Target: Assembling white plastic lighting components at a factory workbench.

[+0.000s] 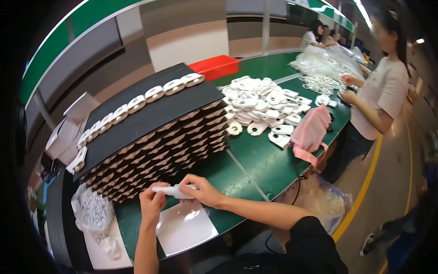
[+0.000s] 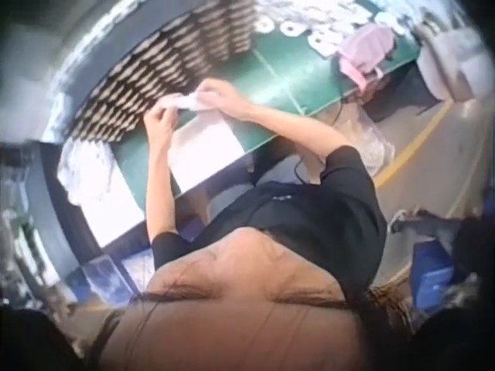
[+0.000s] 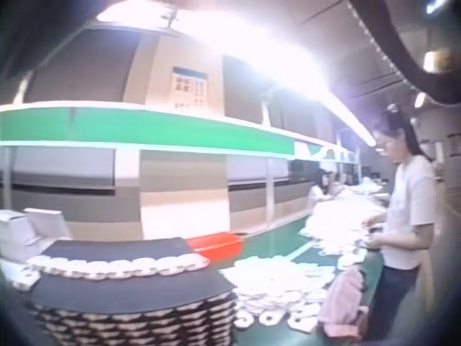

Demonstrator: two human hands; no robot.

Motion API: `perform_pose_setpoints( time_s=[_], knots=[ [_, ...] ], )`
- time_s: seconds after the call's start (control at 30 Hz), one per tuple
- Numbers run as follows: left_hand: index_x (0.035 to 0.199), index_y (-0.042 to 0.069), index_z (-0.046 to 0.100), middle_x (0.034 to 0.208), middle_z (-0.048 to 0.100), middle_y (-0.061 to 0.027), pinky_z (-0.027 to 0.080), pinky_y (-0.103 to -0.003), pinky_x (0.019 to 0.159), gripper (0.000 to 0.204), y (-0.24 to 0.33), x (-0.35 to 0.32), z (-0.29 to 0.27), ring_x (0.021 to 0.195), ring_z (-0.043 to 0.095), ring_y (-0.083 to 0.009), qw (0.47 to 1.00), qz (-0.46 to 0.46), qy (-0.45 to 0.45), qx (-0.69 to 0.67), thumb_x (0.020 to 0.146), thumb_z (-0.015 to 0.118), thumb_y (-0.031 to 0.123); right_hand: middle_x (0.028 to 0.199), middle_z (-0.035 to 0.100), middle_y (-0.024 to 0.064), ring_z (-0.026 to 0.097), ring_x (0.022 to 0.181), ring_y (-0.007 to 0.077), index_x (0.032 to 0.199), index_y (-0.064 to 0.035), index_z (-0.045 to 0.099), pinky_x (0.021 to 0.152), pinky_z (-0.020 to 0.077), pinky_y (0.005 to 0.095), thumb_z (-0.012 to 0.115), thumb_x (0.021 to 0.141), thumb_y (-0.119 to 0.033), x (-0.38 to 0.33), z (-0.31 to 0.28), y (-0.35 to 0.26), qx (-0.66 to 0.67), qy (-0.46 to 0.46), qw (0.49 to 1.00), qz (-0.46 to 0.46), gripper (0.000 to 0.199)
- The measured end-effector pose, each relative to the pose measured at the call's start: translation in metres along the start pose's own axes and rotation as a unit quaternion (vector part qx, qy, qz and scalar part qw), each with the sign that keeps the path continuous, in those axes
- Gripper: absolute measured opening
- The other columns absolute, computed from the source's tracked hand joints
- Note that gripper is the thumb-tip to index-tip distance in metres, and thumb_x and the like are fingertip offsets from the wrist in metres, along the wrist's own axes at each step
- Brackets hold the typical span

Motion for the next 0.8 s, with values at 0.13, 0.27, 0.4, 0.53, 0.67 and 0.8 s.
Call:
perform_pose_setpoints(
  time_s=[0.13,0.27,0.4,0.53,0.67,0.8],
  knots=[
    [0.088,-0.003,0.062,0.086,0.059,-0.0065,0.036,-0.017,0.045,0.014,0.01,-0.005,0.016,0.053,0.046,-0.0055,0.994,0.085,-0.063,-0.027,0.076,0.058,0.004,0.081,0.058,0.0055,0.056,0.07,0.0098,0.095,-0.0066,0.051,0.058,0.0418,0.0208,0.049,0.089,-0.032,-0.006,0.007,0.013,0.182,-0.125,0.965,0.142,0.026],
    [0.085,-0.002,0.062,0.085,0.058,-0.0068,0.036,-0.017,0.046,0.014,0.019,-0.01,0.013,0.055,0.047,-0.0061,0.989,0.134,-0.067,-0.02,0.076,0.062,0.008,0.088,0.059,0.0049,0.055,0.071,0.0097,0.097,-0.0068,0.053,0.058,0.042,0.0207,0.05,0.088,-0.038,-0.008,0.015,0.008,0.141,-0.181,0.966,0.116,0.032],
    [0.087,-0.002,0.06,0.081,0.056,-0.0047,0.036,-0.018,0.05,0.02,0.059,-0.031,-0.033,0.061,0.049,-0.0073,0.964,0.236,0.01,0.123,0.078,0.063,0.016,0.093,0.057,0.0041,0.051,0.077,0.0086,0.103,-0.0064,0.053,0.062,0.0408,0.0212,0.045,0.09,-0.039,-0.001,0.018,0.005,0.182,-0.137,0.969,0.098,0.036],
    [0.086,0.001,0.058,0.08,0.054,-0.0009,0.032,-0.019,0.047,0.019,0.087,-0.075,-0.144,0.062,0.044,-0.0054,0.919,0.234,0.164,0.27,0.082,0.058,0.02,0.089,0.056,0.0038,0.049,0.073,0.01,0.103,-0.0051,0.051,0.064,0.0398,0.0232,0.04,0.092,-0.028,0.001,-0.005,0.004,0.213,-0.065,0.973,0.062,0.028],
    [0.093,0.005,0.065,0.087,0.065,-0.0137,0.046,-0.036,0.067,0.02,0.14,-0.14,-0.206,0.073,0.06,-0.0261,0.836,0.123,0.352,0.402,0.083,0.057,0.021,0.084,0.056,0.0033,0.048,0.071,0.0102,0.1,-0.0047,0.052,0.061,0.0384,0.023,0.041,0.091,-0.028,0.003,-0.005,0.004,0.226,-0.061,0.971,0.037,0.027],
    [0.087,0.001,0.063,0.08,0.063,-0.0165,0.045,-0.036,0.064,0.027,0.125,-0.183,-0.25,0.07,0.059,-0.0281,0.708,0.067,0.441,0.547,0.085,0.056,0.027,0.078,0.056,0.0018,0.047,0.066,0.0091,0.096,-0.0058,0.053,0.058,0.0371,0.0216,0.044,0.09,-0.032,0.003,-0.003,0.005,0.222,-0.054,0.973,0.029,0.028]
  ],
)
Point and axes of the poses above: each hand's wrist, its own x-axis towards the middle knuckle, its own z-axis out of the palm, y = z × x, the point moved 7 cm from there along x, towards the middle knuckle
